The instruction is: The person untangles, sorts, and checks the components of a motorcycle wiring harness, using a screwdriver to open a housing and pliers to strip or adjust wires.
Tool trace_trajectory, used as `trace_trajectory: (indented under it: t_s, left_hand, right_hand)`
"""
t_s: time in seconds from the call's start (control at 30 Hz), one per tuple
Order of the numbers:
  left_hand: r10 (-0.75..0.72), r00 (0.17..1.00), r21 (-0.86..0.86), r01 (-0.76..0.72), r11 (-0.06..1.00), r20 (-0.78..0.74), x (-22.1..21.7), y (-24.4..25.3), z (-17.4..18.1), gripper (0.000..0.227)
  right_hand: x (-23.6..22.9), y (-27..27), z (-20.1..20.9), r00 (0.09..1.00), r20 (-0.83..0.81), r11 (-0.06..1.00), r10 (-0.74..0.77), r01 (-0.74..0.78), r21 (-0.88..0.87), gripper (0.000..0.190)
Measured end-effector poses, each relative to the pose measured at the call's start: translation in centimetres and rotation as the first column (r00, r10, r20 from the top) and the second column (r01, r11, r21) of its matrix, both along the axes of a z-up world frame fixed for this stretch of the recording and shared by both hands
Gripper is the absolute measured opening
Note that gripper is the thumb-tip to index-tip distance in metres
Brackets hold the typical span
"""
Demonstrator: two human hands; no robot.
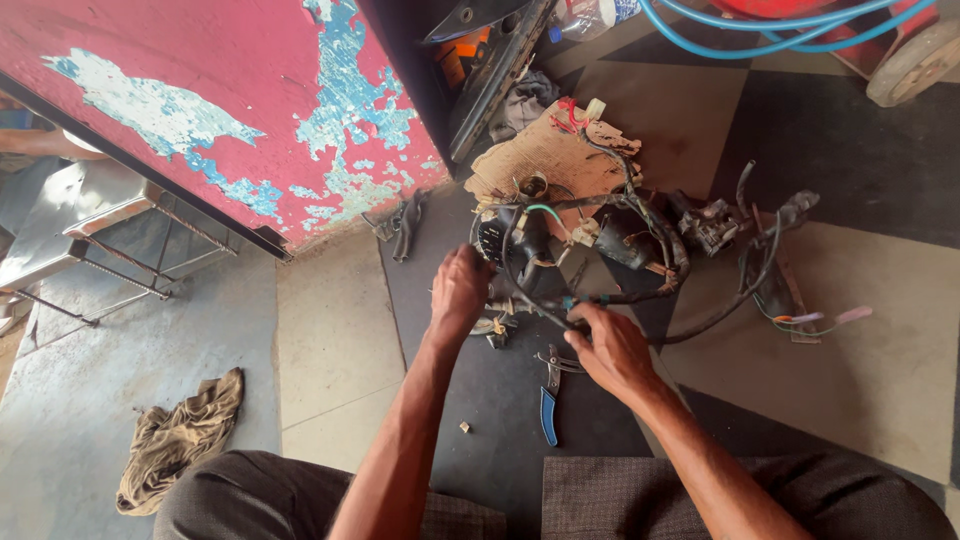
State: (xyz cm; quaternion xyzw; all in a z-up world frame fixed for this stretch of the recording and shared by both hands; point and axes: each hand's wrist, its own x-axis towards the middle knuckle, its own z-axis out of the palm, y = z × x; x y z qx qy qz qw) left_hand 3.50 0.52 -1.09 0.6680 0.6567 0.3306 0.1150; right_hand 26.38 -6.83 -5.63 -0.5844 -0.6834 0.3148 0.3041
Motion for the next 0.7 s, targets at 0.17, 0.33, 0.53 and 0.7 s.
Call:
trace_trajectory:
  t_s: [0.17,0.33,0.53,0.7]
  left_hand:
    - [0.258,0.938,0.094,-0.286,0.954,0.233,-0.7,-2.9,0.5,0.029]
    - [0.429,0.637,-0.551,-0.009,0.835,0.641,-0.7,-9.0,-1.7,0.044]
    - [0.286,0.217,-0.319,0.136,0.938,0.933,0.7,-6.1,-5.0,0.044]
    - [0.27,0.168,-0.291,0.117,0.95,0.948,0.6,-6.6,-6.0,0.033]
  right_hand:
    - [0.6,0.4,-0.1,0.993,-0.047,0.971,-0.11,0.118,0.208,0.017]
    - [-0.2,0.5,-1.0,0.963,0.14,0.881,-0.233,0.148,0.45,0.019]
    - [-2.0,-0.1,-2.4,0.912,0.364,0.842,-0.191,-0.039,0.538,0.015]
    - [-5.7,-1.5,-2.0,0.954,0.286,0.75,-0.093,-0.122,0.65,0.042]
